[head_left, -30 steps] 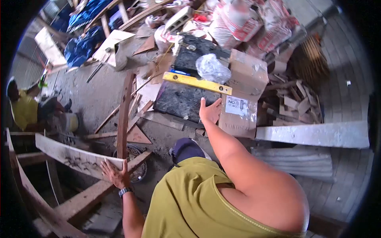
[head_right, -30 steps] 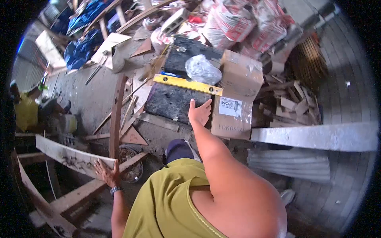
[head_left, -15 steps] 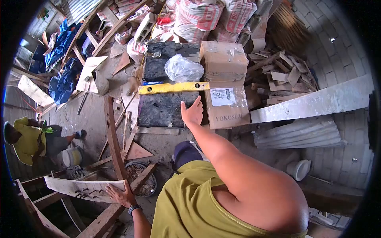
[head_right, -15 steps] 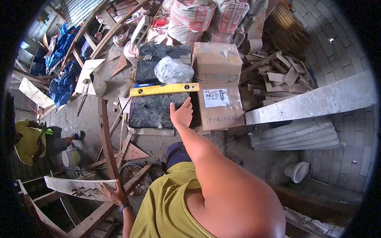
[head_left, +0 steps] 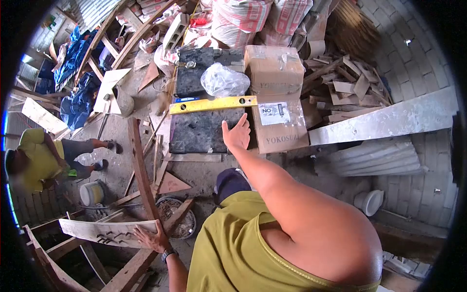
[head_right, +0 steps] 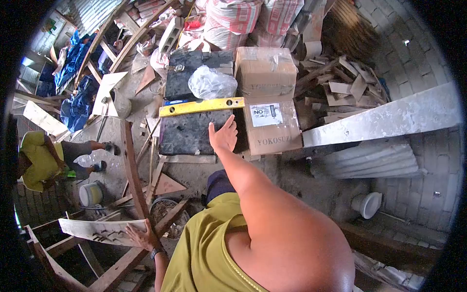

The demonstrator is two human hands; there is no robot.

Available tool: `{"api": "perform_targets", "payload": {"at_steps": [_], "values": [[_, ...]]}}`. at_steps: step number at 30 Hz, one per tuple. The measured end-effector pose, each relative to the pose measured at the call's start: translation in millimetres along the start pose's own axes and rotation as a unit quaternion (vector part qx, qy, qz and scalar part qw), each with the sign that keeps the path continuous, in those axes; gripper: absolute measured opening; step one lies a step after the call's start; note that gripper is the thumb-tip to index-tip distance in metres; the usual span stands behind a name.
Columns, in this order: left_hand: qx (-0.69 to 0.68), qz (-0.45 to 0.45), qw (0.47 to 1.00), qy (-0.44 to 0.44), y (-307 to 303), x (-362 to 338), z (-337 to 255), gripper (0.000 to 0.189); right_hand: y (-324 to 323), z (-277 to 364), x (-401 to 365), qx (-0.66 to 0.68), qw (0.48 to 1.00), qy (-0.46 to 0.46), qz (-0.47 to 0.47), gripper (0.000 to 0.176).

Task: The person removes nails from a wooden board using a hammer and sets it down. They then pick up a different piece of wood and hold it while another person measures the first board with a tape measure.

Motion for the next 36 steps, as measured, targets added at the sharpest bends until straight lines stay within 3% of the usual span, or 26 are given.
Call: {"api": "perform_targets", "payload": {"at_steps": [36], "values": [[-0.024,0.009,0.999,-0.026,-3,-2,-3,0.101,4,2,0,-0.023,0.999,-0.003,-0.025,0.102]]}}
Point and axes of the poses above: each hand's wrist, its own x-axis towards the middle knuckle, its own y-axis out of the palm, z = x × y, the point moved 4 cm from there along x, towards the middle knuckle, and after that the axes turned 13 degrees about y, right-handed, at the moved point
